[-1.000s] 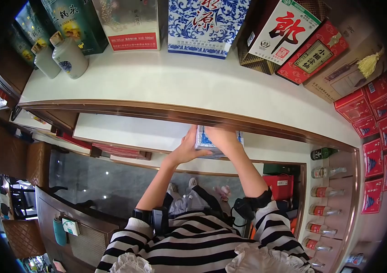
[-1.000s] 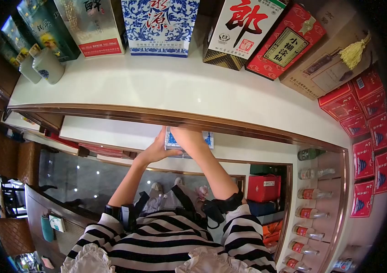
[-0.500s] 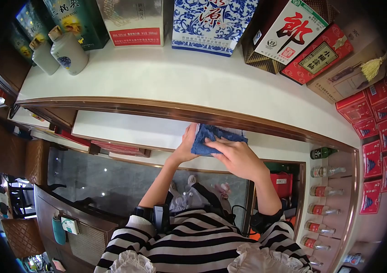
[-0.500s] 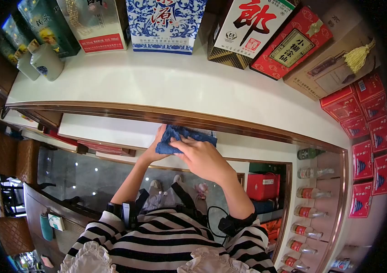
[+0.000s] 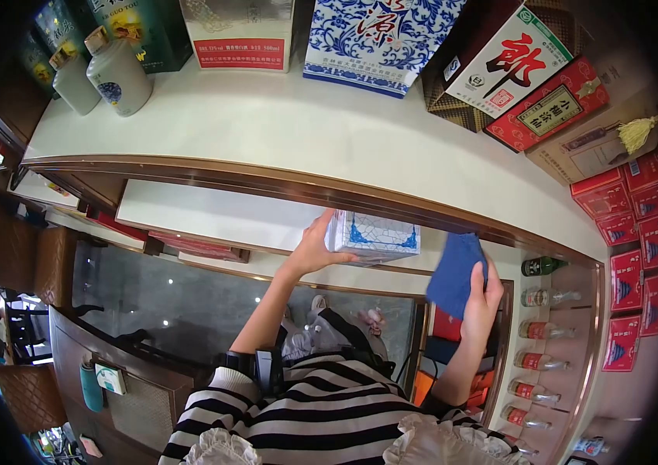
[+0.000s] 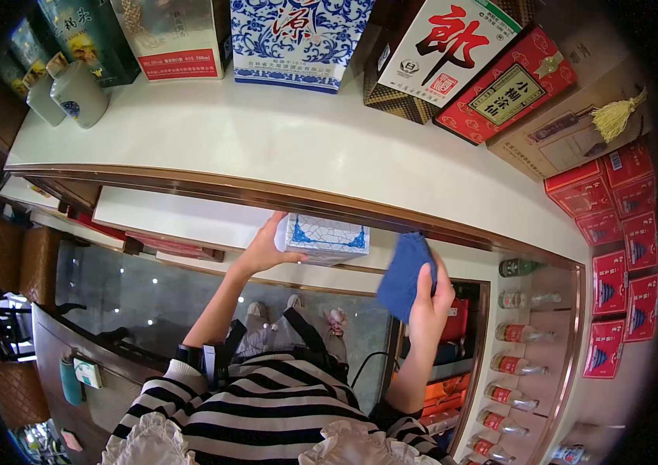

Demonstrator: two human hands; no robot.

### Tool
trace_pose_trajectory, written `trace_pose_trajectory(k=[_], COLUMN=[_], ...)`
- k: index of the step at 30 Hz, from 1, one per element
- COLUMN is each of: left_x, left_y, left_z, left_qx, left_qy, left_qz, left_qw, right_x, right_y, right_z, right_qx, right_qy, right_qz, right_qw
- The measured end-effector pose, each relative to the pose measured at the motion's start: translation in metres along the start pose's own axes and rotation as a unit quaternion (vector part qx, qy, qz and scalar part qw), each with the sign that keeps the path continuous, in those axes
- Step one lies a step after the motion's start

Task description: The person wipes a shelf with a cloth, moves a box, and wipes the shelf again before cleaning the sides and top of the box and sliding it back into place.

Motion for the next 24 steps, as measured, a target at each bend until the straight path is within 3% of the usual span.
trace_pose_trajectory(k=[2,4,6,8,9,11,14,16,18,20,22,23,24], left_x=[-0.001,0.001,0.001,-0.001,-0.001,0.0,0.0,-0.001,-0.003,-0.003,-0.006,-0.011,-0.018], left_y=[0.004,0.0,0.001,0.01,0.01,0.008,0.007,0.011,0.014,0.008,0.019,0.028,0.031], left_z=[0.0,0.001,0.002,0.001,0.0,0.0,-0.002,-0.001,-0.001,-0.003,0.0,0.005,0.006], left_qx=[0.0,0.012,0.025,0.014,0.014,0.018,0.024,0.018,0.04,0.003,-0.011,-0.029,-0.027], left_qy=[-0.009,0.008,0.022,0.013,0.011,0.011,0.008,0.0,0.01,-0.022,-0.029,-0.024,-0.025], left_qz=[0.025,0.01,-0.004,0.022,0.022,0.025,-0.001,-0.011,0.003,0.019,-0.091,-0.088,-0.088], left_qw=[1.0,1.0,0.999,1.0,1.0,0.999,1.0,1.0,0.999,1.0,0.995,0.995,0.995], right_x=[0.002,0.022,0.047,0.076,0.083,0.099,0.112,0.116,0.112,0.103,0.09,0.079,0.064], right_y=[0.0,0.001,0.007,0.021,0.021,0.013,0.002,-0.002,-0.01,-0.018,-0.007,0.004,0.023], right_z=[-0.013,-0.02,-0.027,-0.026,-0.025,-0.017,-0.006,0.004,0.013,0.018,0.028,0.029,0.027], right_qx=[-0.191,-0.156,-0.082,-0.223,-0.222,-0.363,-0.334,-0.36,-0.294,-0.293,-0.028,-0.028,-0.054], right_qy=[0.15,0.159,0.069,-0.003,-0.002,-0.052,-0.121,-0.17,-0.241,-0.259,-0.476,-0.473,-0.457], right_qz=[0.216,0.241,0.329,0.428,0.428,0.427,0.362,0.353,0.348,0.333,0.435,0.435,0.352], right_qw=[0.946,0.945,0.938,0.876,0.876,0.827,0.862,0.846,0.857,0.858,0.764,0.766,0.815])
Point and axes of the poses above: each hand's wrist, its own z-axis away from the middle knuckle, its own x-axis out of the palm, y = z × x, the point moved 3 cm from there along -z, towards the middle knuckle, and after that the axes turned 4 degrees about y, right-handed, at the moved point
